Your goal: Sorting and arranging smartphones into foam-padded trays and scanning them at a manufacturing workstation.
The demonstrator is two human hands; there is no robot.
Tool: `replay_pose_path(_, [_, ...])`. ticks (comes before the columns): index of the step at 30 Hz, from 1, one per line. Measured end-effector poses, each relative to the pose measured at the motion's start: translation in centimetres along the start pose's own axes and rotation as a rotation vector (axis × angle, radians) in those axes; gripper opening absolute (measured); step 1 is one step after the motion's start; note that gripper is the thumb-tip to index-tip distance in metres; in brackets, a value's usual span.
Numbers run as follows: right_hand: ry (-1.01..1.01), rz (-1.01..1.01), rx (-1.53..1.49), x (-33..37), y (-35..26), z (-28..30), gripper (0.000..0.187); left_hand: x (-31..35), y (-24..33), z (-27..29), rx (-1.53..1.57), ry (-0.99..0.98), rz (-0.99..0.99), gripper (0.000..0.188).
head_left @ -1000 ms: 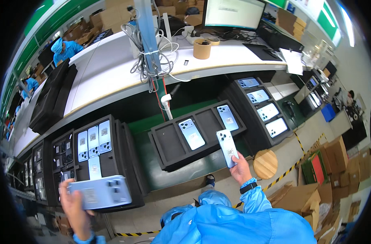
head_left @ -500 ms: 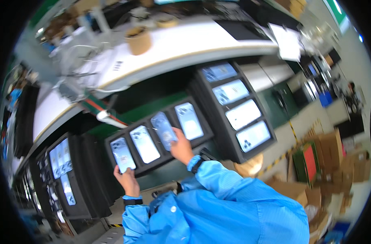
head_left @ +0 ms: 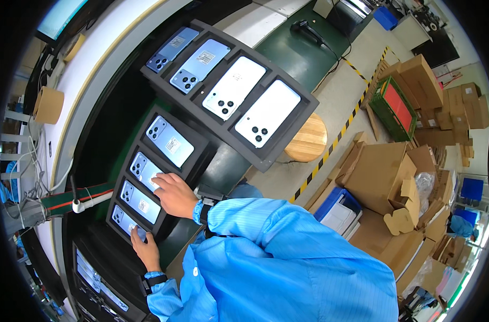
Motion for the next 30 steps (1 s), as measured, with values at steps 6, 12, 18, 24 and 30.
replay_pose_path(6, [0.01, -0.09, -0.155, -0.7, -1.7, -0.8, 0.01, 3.1, 0.0, 4.0, 0.316, 0.133, -0.008, 0.025])
replay_pose_path(12, [0.023, -0.329, -0.23, 0.9, -0.9, -0.4, 0.008, 7.0, -2.8, 7.8, 0.801, 0.239, 0.106, 0.02])
replay_pose_path(18, [-0.305, -0.264, -0.381, 0.4, -10.1, -8.0, 0.008, 13.8, -16.4, 15.8, 0.807, 0.745, 0.385, 0.016])
replay_pose_path(24, [-0.601, -0.09, -0.476, 0.6, -23.5, -17.2, 0.008, 12.7, -23.6, 24.0, 0.658, 0.691, 0.353, 0.032])
replay_pose_path(30, [-0.779, 0.033, -0.537, 4.1, -31.6, -21.8, 0.014, 7.8, -31.3, 21.9, -0.058, 0.381, 0.447, 0.07])
Point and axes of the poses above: each hand's wrist, its own x-axis away from the middle knuckle, its own z-axis out of the back of the hand, y = z × x, the point moved 5 cm from there along -x, towards the middle knuckle, and after that the axes turned 4 degrees about y, right-handed, at the moved point
